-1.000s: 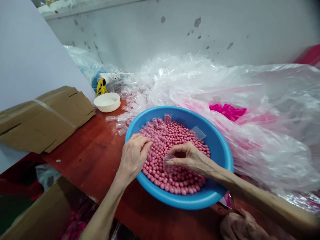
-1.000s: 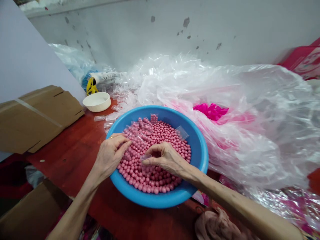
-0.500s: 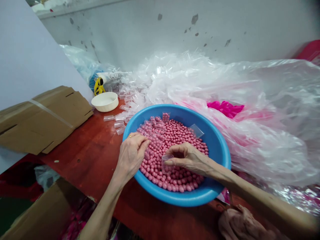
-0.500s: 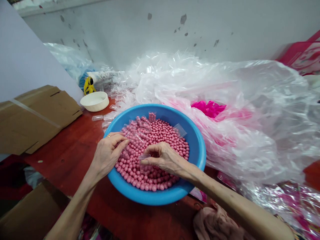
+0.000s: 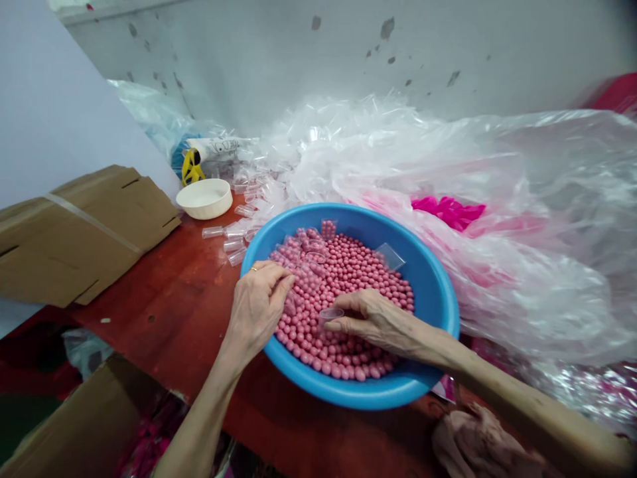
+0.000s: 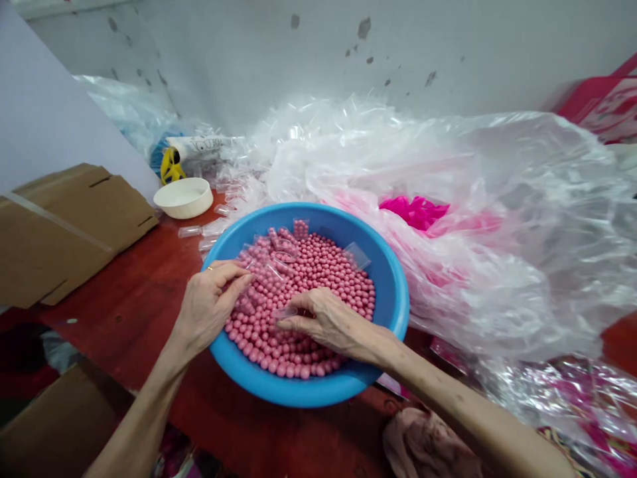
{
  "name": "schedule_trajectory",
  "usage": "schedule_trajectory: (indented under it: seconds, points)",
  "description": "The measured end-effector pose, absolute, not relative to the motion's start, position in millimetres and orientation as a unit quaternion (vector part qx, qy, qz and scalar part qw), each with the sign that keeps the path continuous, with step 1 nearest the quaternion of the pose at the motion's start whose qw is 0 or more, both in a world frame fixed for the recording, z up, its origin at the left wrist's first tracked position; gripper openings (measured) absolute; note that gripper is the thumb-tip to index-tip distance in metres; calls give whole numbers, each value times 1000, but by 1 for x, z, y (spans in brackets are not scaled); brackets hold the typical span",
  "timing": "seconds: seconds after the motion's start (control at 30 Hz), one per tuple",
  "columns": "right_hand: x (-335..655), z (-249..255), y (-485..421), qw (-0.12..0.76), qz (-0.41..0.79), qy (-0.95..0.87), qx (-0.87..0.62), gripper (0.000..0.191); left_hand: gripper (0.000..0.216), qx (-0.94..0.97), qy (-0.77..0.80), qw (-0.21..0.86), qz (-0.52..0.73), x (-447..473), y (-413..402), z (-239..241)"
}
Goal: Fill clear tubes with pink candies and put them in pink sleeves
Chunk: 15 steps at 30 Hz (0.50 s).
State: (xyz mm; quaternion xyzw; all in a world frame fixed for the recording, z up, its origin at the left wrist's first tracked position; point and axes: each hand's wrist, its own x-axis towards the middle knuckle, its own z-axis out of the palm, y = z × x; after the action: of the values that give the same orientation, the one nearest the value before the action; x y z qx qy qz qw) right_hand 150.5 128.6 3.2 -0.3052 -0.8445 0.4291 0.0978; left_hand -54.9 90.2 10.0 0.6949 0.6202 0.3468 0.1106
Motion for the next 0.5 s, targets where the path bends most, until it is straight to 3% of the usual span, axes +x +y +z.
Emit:
schedule_trajectory:
  seconds: [0.5]
  points:
    - [149, 9, 126, 57, 408, -855, -317, 39, 18, 690, 612, 116, 370, -56, 91, 6]
